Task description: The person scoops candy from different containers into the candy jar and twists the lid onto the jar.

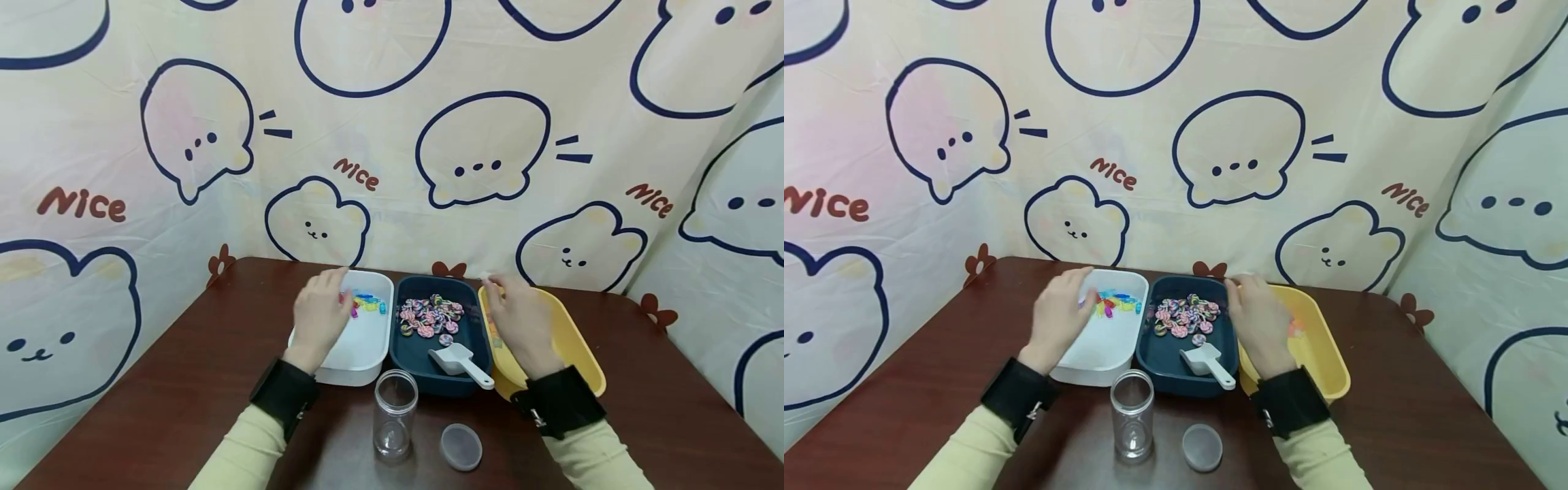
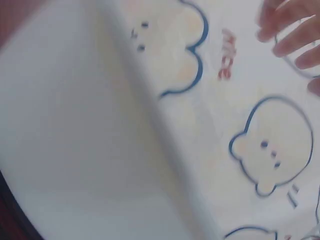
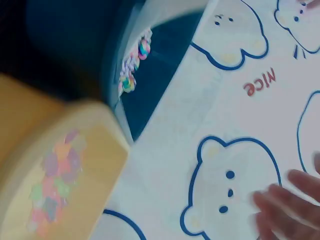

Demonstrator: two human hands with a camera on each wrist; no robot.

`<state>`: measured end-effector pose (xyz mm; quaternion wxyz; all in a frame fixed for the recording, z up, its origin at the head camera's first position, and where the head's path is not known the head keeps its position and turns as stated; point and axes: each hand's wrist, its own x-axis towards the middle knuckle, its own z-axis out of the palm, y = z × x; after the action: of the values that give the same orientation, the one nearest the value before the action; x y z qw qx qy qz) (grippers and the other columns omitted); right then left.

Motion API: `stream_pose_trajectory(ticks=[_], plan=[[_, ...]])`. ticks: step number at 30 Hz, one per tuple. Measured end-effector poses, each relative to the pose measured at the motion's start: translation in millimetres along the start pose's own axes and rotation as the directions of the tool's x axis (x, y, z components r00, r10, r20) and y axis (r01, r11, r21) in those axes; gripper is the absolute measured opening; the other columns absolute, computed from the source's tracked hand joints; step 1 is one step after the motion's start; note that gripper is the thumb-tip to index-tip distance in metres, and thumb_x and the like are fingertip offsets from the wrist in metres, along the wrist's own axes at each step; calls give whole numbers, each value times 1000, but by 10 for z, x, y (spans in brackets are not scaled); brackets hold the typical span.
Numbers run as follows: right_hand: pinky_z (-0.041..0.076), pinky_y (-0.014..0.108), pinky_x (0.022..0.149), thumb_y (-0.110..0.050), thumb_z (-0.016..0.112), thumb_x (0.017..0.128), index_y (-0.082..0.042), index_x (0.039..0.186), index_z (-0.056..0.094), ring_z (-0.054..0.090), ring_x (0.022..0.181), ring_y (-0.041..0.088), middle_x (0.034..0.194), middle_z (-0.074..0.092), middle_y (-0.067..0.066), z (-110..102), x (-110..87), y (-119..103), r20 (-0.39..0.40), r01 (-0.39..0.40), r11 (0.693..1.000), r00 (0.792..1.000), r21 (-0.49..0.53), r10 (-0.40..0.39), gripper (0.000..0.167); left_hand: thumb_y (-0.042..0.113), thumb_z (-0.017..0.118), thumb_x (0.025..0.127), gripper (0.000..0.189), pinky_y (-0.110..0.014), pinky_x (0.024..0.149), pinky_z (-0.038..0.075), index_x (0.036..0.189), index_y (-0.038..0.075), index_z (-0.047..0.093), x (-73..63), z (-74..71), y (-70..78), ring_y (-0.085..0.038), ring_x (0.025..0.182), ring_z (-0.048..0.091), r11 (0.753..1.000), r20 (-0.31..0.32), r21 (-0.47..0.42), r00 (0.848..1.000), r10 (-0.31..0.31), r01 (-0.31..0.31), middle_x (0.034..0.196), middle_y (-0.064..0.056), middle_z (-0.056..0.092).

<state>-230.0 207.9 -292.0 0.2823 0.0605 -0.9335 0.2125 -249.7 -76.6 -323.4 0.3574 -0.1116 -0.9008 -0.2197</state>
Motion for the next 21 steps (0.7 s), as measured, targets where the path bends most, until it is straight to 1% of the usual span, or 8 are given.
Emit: stream_pose_trajectory(ticks=[2,4,7,9,12,15,18,21], plan=[[51,41,60,-13,60,103,8,109,71,64,72,36,89,70,24,-43,-67,40,-120,57,998,991,9,-55,24,9,73,93,27,-47,80,61,117,-3,71,-24,-99,-87,-37,100,70,1000,-68,4,998,-15,15,112,-20,74],[46,35,57,-10,64,101,6,103,73,59,66,28,78,68,18,-70,-152,66,-146,98,995,985,4,-96,19,9,72,93,25,-48,78,62,115,-4,72,-59,-187,-181,-37,97,70,998,-59,12,997,-54,55,110,-22,74],[51,34,60,-15,67,100,3,106,73,60,69,24,82,70,13,-68,-303,75,9,111,994,994,-1,-111,20,11,68,96,30,-52,81,62,121,-4,68,-117,-279,-319,-40,102,69,988,84,34,985,-152,149,117,-25,71],[59,41,70,-22,68,100,1,115,72,66,81,28,96,74,16,-27,-400,65,176,102,995,980,-20,-97,28,12,65,98,37,-55,85,60,130,-5,63,-147,-292,-403,-42,108,67,977,212,67,954,-213,203,124,-28,67],[60,53,84,-33,68,99,-2,128,68,67,98,33,116,72,20,52,-504,48,408,84,994,912,-65,-50,43,14,63,100,48,-58,90,58,142,-7,53,-197,-203,-516,-45,114,63,959,377,123,882,-283,256,131,-32,60],[60,50,84,-36,71,96,-3,130,68,66,94,27,112,72,18,130,-536,36,527,117,988,849,-101,-46,47,15,61,101,55,-59,91,57,147,-9,45,-242,-73,-597,-46,111,63,946,468,154,823,-324,285,131,-34,57],[59,40,76,-30,73,94,-2,125,71,61,81,18,100,72,12,181,-526,20,579,132,987,814,-89,-57,42,13,57,102,57,-59,90,57,150,-11,40,-261,15,-635,-46,104,66,936,508,154,787,-350,317,132,-35,57],[56,34,73,-21,74,93,0,123,72,54,77,16,95,71,9,198,-501,2,616,107,992,786,-60,-48,36,12,55,102,58,-58,89,57,152,-11,37,-256,79,-654,-45,98,66,929,528,151,767,-364,337,133,-35,56]])
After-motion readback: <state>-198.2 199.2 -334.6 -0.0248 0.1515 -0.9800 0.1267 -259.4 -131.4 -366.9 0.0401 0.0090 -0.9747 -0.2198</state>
